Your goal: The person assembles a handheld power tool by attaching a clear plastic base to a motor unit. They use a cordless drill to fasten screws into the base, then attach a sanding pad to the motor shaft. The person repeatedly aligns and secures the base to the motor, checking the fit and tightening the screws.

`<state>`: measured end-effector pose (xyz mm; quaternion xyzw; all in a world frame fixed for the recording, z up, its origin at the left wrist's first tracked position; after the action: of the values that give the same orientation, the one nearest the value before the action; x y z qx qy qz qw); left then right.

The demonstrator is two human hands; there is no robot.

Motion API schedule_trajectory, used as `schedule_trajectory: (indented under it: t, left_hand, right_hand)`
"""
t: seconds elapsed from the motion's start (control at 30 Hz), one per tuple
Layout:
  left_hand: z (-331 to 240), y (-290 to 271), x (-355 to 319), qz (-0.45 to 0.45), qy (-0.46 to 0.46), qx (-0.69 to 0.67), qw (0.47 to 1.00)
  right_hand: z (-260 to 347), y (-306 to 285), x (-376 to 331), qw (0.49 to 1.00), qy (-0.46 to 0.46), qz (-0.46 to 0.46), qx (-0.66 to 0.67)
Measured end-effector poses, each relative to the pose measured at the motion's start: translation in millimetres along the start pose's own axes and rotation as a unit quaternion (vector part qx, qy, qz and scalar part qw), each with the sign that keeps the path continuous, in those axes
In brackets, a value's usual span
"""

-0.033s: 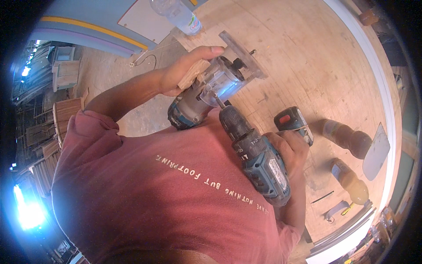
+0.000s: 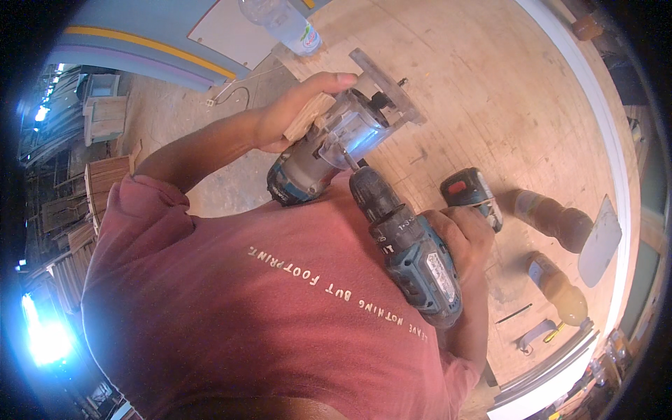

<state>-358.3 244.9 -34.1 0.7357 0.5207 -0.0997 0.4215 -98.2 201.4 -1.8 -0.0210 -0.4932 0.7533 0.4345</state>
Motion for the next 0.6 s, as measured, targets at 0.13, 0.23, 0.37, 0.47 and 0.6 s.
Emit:
schedule_trajectory:
  t: [0.13,0.23,0.37,0.47,0.6]
  left_hand:
    - [4.3,-4.0,0.8,-0.012,-0.030,-0.001,0.999]
    - [2.6,-2.1,0.8,-0.008,-0.022,0.001,1.000]
    - [6.6,-7.0,4.6,-0.012,-0.035,-0.002,0.999]
    - [8.4,-8.8,5.4,-0.020,-0.032,0.005,0.999]
    - [8.6,-5.1,4.9,-0.009,-0.054,0.002,0.998]
  right_hand:
    - [3.3,-9.4,11.3,0.998,-0.028,0.001,-0.056]
    - [3.4,-10.4,10.9,0.997,-0.025,0.012,-0.077]
    - [0.5,-12.6,9.6,0.995,-0.038,0.018,-0.091]
    - [3.0,-15.7,14.5,0.993,-0.038,0.028,-0.110]
    - [2.6,-17.2,13.8,0.993,-0.037,0.030,-0.105]
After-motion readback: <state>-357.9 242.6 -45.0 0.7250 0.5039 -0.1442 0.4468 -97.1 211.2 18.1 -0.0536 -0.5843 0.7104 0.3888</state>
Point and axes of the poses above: each hand's wrist, its own x-axis towards the middle knuckle, its own y-axis out of the palm, z = x × y, the point moved 6 cm from there along x, towards the middle knuckle, and after that the axes turned 10 degrees about -x, right-handed, at the moved point
